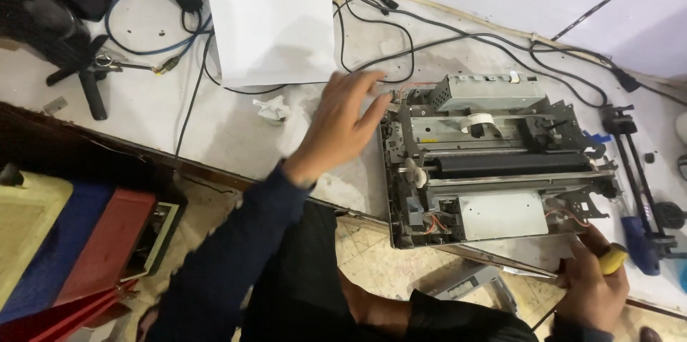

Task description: The person uses a yellow-handled screwdriver to remove and reinstall screws on a disassembled electronic device, likely a printer or scanner. They manipulate internal components and wires while seated at a cluttered workbench.

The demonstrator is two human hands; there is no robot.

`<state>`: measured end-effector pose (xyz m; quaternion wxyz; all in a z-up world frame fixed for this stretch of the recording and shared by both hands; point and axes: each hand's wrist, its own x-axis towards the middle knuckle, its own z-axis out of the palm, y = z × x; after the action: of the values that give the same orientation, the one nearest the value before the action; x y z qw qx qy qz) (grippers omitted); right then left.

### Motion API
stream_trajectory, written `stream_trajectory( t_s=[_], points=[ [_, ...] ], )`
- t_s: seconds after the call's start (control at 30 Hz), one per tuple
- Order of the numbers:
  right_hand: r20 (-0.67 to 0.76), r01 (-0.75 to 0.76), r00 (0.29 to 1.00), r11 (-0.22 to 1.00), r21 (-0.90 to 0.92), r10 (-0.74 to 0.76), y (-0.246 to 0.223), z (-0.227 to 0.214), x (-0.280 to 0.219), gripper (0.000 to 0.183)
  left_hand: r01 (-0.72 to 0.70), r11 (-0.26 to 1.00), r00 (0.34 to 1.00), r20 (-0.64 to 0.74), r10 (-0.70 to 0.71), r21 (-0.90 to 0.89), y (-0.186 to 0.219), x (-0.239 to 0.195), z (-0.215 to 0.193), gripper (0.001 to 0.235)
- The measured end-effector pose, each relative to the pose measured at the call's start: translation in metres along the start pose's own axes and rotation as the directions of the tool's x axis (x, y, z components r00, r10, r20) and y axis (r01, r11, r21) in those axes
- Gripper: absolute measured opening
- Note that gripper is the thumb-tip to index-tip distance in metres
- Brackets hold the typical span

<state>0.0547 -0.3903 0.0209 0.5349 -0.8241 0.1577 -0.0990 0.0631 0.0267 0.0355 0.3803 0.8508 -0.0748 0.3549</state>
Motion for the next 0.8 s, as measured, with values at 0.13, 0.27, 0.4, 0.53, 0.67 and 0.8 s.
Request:
stream_trajectory(
  t_s=[0.13,0.27,0.4,0.53,0.67,0.8],
  points=[
    [0.003,0.017,1.000,0.998,0.053,-0.017,0.004,0.003,0.011,0.043,0.177,0.983,0.943,0.294,-0.153,-0.057,-0.032,0.036,0.026,0.043],
    [0.029,0.000,1.000,0.999,0.034,-0.001,-0.028,0.005,-0.009,0.039,0.238,0.971,0.846,0.493,-0.204,-0.007,-0.035,0.061,0.047,0.034],
    [0.027,0.022,0.999,0.997,0.079,-0.024,-0.016,0.004,-0.001,0.041,0.260,0.965,0.867,0.432,-0.246,0.027,-0.033,0.071,0.060,0.028],
    [0.044,0.018,0.999,0.994,0.110,-0.023,-0.012,0.002,0.000,0.041,0.238,0.971,0.913,0.340,-0.224,0.000,-0.036,0.073,0.068,0.009],
    [0.038,-0.015,0.999,0.996,0.085,0.012,-0.021,0.001,-0.001,0.046,0.159,0.987,0.986,0.063,-0.157,-0.034,-0.052,0.059,0.072,0.024],
    [0.027,0.003,1.000,0.996,0.086,-0.006,-0.014,-0.001,0.002,0.044,0.161,0.986,0.987,-0.002,-0.162,-0.034,-0.047,0.055,0.062,0.025]
  ],
)
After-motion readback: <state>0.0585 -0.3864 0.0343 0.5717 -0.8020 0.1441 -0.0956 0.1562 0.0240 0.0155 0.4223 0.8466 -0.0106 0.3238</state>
